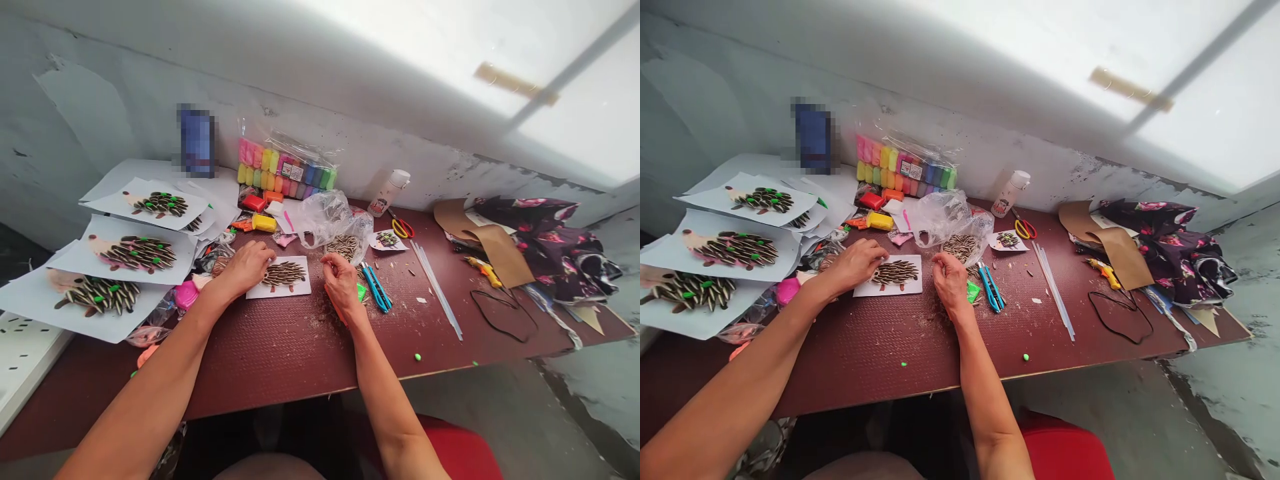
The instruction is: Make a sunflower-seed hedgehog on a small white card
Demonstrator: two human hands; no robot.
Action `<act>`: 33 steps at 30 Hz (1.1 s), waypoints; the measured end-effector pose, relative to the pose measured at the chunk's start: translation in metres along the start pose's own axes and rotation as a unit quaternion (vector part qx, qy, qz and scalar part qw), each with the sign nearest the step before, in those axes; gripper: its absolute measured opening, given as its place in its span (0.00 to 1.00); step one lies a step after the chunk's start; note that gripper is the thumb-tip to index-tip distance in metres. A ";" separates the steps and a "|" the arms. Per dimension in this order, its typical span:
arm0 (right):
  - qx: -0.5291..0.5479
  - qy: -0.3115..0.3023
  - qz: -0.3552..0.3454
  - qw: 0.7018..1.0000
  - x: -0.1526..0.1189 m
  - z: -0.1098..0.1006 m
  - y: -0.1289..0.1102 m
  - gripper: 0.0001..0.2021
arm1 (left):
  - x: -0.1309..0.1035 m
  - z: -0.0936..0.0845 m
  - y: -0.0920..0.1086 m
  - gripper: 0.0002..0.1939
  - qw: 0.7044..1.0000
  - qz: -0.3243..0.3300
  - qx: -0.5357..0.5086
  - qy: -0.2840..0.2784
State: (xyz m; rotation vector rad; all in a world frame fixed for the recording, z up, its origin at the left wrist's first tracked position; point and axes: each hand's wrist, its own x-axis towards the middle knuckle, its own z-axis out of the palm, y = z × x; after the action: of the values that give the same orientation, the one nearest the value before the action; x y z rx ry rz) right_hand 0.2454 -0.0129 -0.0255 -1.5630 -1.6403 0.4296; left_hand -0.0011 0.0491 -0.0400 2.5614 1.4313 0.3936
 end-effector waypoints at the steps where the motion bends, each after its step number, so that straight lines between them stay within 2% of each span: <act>1: 0.006 -0.010 0.004 1.000 0.000 0.000 0.000 0.12 | 0.000 -0.001 0.001 0.16 1.000 -0.001 0.002 -0.002; 4: 0.029 -0.039 0.012 0.999 -0.002 0.000 0.000 0.12 | -0.001 -0.002 0.002 0.16 1.000 0.000 -0.001 0.000; 8: 0.050 -0.032 -0.008 0.998 -0.004 -0.001 -0.003 0.12 | -0.001 -0.002 0.001 0.16 1.000 0.001 0.005 0.001; 12: 0.009 -0.062 -0.049 0.997 -0.004 -0.004 -0.007 0.09 | 0.000 -0.002 0.001 0.16 1.000 0.002 0.009 -0.005; 19: -0.006 -0.138 -0.069 0.988 -0.003 -0.004 -0.008 0.12 | -0.001 -0.004 0.004 0.15 1.000 -0.008 0.009 -0.013; 23: -0.017 -0.165 -0.063 0.984 -0.005 -0.005 -0.010 0.09 | -0.002 -0.006 0.006 0.16 1.000 -0.008 0.007 -0.019; 27: -0.058 -0.172 -0.066 0.981 -0.006 -0.006 -0.013 0.05 | -0.002 -0.007 0.006 0.16 1.000 -0.007 0.014 -0.019; 33: -0.085 -0.189 -0.083 0.975 -0.007 -0.004 -0.013 0.09 | -0.002 -0.009 0.008 0.16 1.000 -0.011 0.009 -0.018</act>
State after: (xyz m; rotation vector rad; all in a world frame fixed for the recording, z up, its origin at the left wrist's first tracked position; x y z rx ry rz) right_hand 0.2388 -0.0229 -0.0157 -1.5163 -2.1310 0.5341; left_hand 0.0012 0.0432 -0.0298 2.5507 1.4559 0.3312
